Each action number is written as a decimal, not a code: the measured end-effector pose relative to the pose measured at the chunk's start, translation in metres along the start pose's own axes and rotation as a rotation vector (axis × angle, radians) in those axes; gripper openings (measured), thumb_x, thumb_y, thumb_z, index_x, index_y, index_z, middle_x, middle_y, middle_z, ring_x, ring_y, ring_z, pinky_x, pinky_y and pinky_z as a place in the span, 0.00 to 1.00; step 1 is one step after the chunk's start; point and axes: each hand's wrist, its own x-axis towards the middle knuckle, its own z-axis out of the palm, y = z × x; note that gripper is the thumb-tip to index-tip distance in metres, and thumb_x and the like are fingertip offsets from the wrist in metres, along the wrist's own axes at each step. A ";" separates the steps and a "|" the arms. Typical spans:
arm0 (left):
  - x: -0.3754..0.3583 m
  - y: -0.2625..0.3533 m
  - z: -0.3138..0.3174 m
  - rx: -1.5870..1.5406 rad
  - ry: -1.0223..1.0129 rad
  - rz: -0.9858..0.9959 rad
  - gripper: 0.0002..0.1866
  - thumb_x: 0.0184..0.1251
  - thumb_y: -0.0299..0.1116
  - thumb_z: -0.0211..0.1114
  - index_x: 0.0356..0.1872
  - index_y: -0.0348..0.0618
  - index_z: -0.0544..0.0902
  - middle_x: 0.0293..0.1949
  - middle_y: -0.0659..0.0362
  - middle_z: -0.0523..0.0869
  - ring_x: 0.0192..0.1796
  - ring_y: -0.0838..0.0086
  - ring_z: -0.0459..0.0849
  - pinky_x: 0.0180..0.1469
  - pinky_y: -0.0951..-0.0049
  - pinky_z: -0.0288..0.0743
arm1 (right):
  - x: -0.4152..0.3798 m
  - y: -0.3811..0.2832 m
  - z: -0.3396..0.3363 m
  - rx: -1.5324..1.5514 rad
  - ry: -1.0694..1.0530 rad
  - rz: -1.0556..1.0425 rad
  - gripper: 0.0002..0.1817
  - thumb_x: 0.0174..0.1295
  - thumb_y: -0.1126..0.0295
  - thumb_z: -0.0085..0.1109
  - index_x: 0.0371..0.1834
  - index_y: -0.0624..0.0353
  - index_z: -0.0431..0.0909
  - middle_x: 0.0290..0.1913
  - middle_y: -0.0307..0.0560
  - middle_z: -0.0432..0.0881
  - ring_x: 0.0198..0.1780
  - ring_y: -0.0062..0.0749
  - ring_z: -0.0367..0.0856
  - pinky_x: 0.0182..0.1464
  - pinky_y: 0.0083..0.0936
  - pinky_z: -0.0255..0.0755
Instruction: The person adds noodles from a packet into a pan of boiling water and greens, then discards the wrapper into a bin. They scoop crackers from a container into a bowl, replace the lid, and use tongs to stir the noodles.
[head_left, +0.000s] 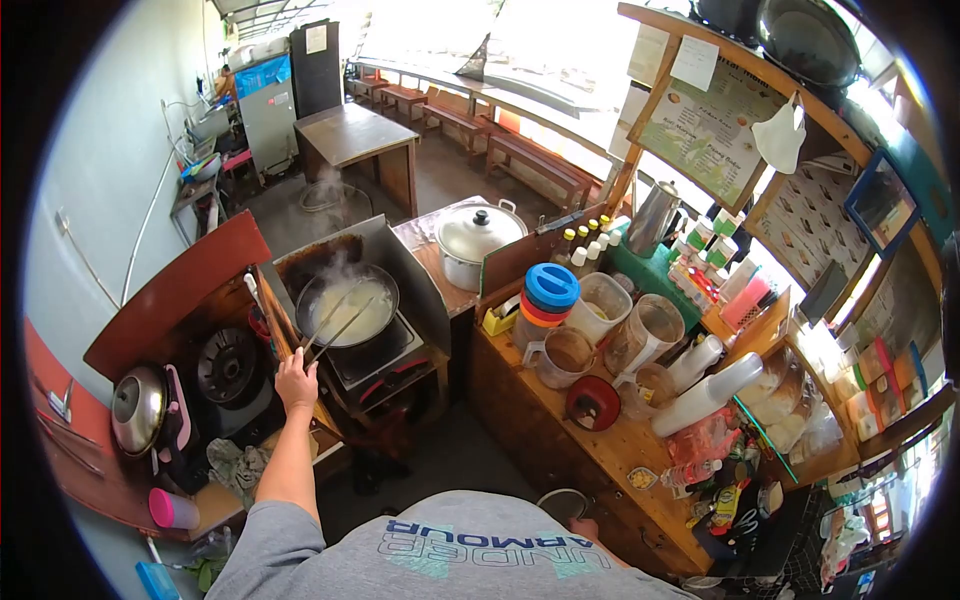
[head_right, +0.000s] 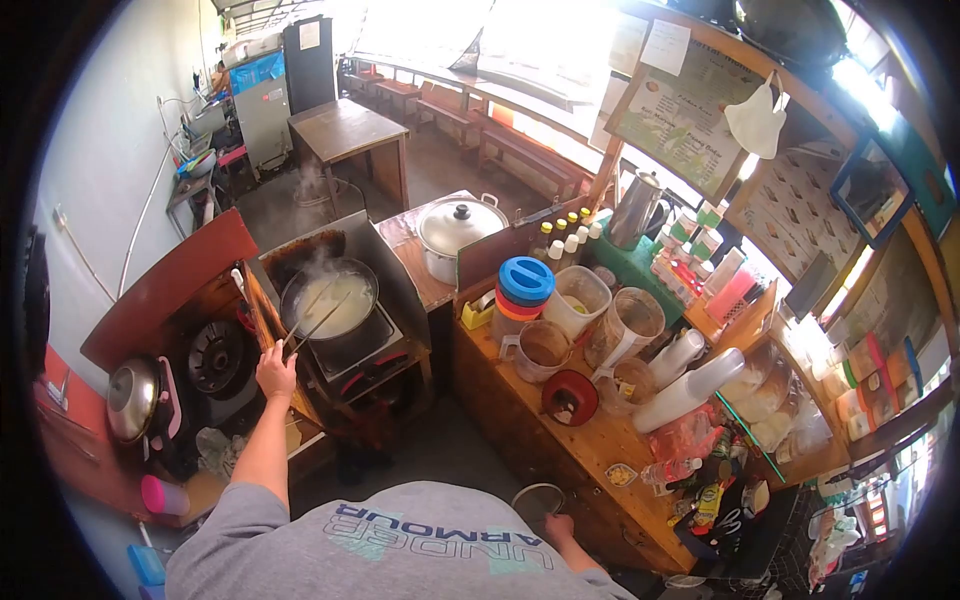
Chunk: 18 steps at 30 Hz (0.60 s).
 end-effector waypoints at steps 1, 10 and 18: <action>0.000 0.000 0.000 -0.002 0.001 0.003 0.25 0.60 0.42 0.72 0.58 0.48 0.81 0.45 0.58 0.85 0.49 0.60 0.83 0.49 0.59 0.77 | 0.004 0.005 0.003 0.003 0.002 0.002 0.25 0.60 0.49 0.57 0.32 0.64 0.88 0.37 0.62 0.87 0.45 0.59 0.86 0.51 0.47 0.77; 0.001 0.002 -0.001 0.024 -0.059 -0.003 0.28 0.58 0.40 0.74 0.60 0.46 0.80 0.48 0.57 0.86 0.52 0.60 0.82 0.51 0.59 0.76 | -0.013 0.012 -0.002 -0.011 0.015 0.061 0.22 0.61 0.53 0.58 0.33 0.63 0.88 0.35 0.58 0.88 0.42 0.53 0.87 0.49 0.43 0.78; 0.000 0.001 0.001 0.041 -0.056 0.015 0.28 0.58 0.41 0.73 0.61 0.46 0.79 0.49 0.56 0.86 0.52 0.59 0.82 0.51 0.59 0.76 | -0.011 0.024 0.000 0.019 -0.017 0.019 0.20 0.59 0.55 0.57 0.32 0.62 0.88 0.34 0.57 0.88 0.41 0.52 0.88 0.48 0.43 0.78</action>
